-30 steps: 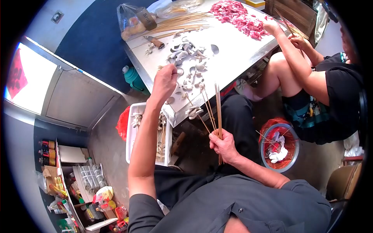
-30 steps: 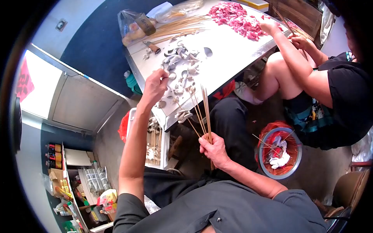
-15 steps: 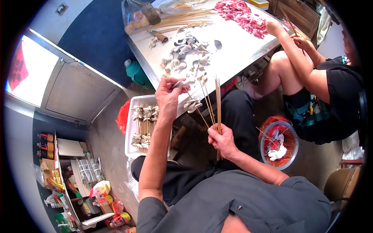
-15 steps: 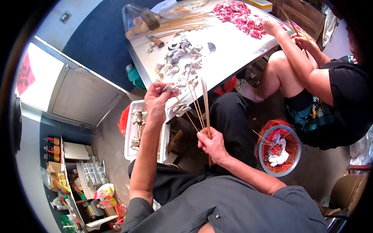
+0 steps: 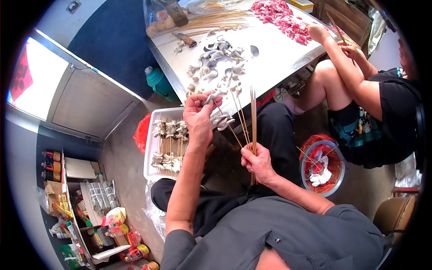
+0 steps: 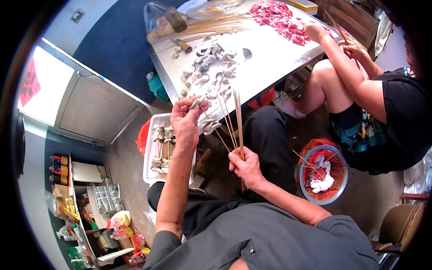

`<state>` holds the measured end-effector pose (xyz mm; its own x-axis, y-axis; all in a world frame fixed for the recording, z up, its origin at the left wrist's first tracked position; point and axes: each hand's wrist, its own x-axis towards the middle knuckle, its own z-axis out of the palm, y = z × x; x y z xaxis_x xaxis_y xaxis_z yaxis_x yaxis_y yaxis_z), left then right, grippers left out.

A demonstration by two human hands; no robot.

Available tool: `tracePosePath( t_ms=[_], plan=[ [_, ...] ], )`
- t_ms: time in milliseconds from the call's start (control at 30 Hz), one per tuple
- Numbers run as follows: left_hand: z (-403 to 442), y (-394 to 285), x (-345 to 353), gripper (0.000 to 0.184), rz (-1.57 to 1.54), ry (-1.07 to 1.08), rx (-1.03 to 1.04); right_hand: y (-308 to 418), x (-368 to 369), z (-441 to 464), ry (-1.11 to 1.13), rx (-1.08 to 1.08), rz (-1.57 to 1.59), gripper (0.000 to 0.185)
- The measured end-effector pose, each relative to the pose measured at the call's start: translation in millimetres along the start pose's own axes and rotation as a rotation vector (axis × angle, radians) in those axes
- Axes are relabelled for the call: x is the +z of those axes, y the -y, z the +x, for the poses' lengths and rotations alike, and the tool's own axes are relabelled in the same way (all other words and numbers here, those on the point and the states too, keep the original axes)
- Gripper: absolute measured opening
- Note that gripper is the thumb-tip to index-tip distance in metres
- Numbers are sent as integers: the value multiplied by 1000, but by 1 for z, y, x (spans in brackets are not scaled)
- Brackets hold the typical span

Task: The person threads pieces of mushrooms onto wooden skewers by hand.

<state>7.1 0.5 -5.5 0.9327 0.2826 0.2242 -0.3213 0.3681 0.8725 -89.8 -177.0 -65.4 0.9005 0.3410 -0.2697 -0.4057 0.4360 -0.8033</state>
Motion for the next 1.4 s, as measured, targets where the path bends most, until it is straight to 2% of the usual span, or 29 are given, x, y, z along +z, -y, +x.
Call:
tracePosePath(
  t_ms=[233,300,500,600,633,800,833,900,933,1000,1033,1100,1133,1267,1400],
  plan=[
    [-4,-5,-3,10,58,12,-103,-1,-2,-2,-8,17,0,12],
    [0,-7,-6,9,-59,-11,-184,0,-3,-1,-11,21,6,12],
    [-2,-11,-5,14,103,-101,-207,-4,-1,-1,9,30,9,12],
    [-10,-14,4,12,267,-49,-348,-1,-1,0,-19,29,14,10],
    [-13,-5,2,11,318,-2,-270,0,0,1,-14,26,13,10],
    [0,-18,16,12,370,77,-268,13,0,10,-41,-21,28,9],
    [13,-10,14,14,388,105,-124,15,-1,12,-45,-28,31,9],
    [35,-2,12,14,575,44,-32,20,-2,16,-48,-53,69,10],
    [49,4,11,14,574,51,-29,20,-2,16,-51,-60,70,10],
    [76,18,11,18,1027,84,195,20,-2,13,-82,-50,44,10],
    [85,22,12,18,1022,90,199,19,-3,12,-86,-56,44,10],
    [96,29,18,22,1220,241,352,17,-6,8,-97,-53,37,10],
    [101,29,20,21,1306,317,320,17,-8,9,-105,-59,36,10],
    [111,37,26,14,1413,362,462,13,-12,9,-102,-62,33,11],
    [113,35,27,13,1402,344,482,14,-9,12,-102,-66,42,12]
  ],
)
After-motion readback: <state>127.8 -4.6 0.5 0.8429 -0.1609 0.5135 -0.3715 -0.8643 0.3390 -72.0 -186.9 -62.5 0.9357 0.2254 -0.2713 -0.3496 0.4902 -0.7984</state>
